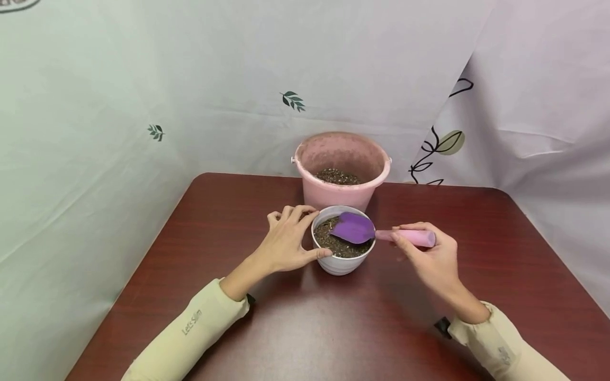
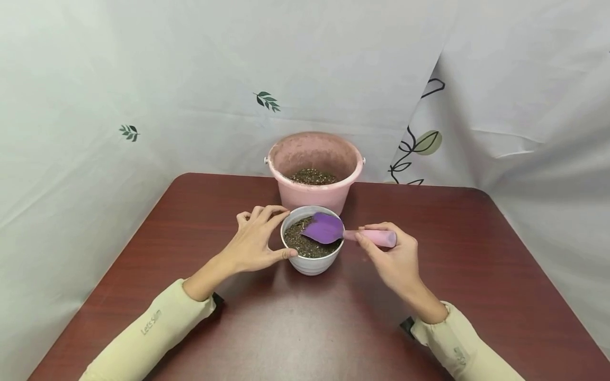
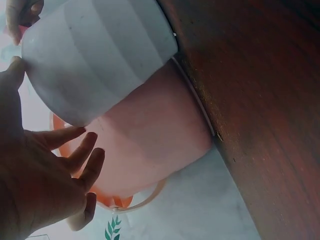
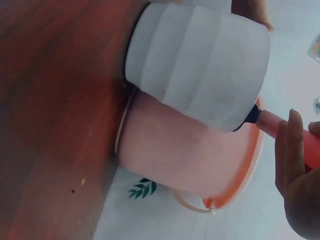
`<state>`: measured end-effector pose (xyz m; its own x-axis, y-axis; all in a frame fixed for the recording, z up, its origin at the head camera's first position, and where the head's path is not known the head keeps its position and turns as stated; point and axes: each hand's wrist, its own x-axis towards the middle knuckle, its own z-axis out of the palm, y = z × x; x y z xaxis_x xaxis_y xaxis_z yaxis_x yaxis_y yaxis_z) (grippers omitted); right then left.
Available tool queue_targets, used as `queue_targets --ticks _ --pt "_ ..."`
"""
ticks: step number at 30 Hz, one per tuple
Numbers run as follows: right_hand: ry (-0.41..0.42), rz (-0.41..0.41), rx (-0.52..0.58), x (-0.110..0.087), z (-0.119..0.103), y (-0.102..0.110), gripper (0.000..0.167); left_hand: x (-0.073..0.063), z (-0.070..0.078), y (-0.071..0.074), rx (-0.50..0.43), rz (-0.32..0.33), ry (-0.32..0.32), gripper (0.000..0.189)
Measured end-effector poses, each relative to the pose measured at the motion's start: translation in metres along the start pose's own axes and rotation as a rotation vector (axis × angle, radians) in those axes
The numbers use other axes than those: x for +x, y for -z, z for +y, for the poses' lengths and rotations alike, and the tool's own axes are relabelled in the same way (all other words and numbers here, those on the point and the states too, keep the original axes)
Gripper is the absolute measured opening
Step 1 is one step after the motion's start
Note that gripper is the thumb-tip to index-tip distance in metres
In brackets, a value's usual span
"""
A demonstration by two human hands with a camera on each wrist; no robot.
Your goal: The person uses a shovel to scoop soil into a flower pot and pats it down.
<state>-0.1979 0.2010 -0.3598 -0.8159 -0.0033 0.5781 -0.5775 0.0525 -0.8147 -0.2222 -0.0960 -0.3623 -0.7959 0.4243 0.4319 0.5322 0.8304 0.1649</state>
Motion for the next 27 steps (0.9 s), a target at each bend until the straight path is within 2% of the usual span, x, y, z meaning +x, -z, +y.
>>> queue_targets --ticks 4,6,11,14,18,22,27 --pt "0.001 -0.008 -0.019 0.005 -0.015 0.002 0.021 0.001 0.0 -0.001 0.006 -0.017 0.005 0.09" --pt "0.039 -0.022 -0.025 0.01 -0.024 0.003 0.019 0.001 0.0 0.0 0.01 -0.021 0.009 0.09" --pt "0.202 -0.07 -0.016 0.03 -0.04 0.002 0.013 0.0 -0.001 0.001 0.011 -0.024 0.013 0.09" --pt "0.245 -0.088 -0.072 0.042 -0.051 0.001 0.011 -0.001 -0.001 0.001 0.011 -0.026 0.019 0.09" --pt "0.251 -0.113 -0.11 0.055 -0.057 0.003 0.016 -0.002 -0.001 0.0 0.004 -0.029 0.027 0.09" --pt "0.234 -0.138 -0.057 0.07 -0.054 0.01 0.025 -0.001 -0.001 -0.001 -0.004 -0.032 0.025 0.09" --pt "0.166 -0.191 -0.05 0.088 -0.056 0.012 0.026 -0.001 -0.001 -0.001 -0.013 -0.033 0.028 0.091"
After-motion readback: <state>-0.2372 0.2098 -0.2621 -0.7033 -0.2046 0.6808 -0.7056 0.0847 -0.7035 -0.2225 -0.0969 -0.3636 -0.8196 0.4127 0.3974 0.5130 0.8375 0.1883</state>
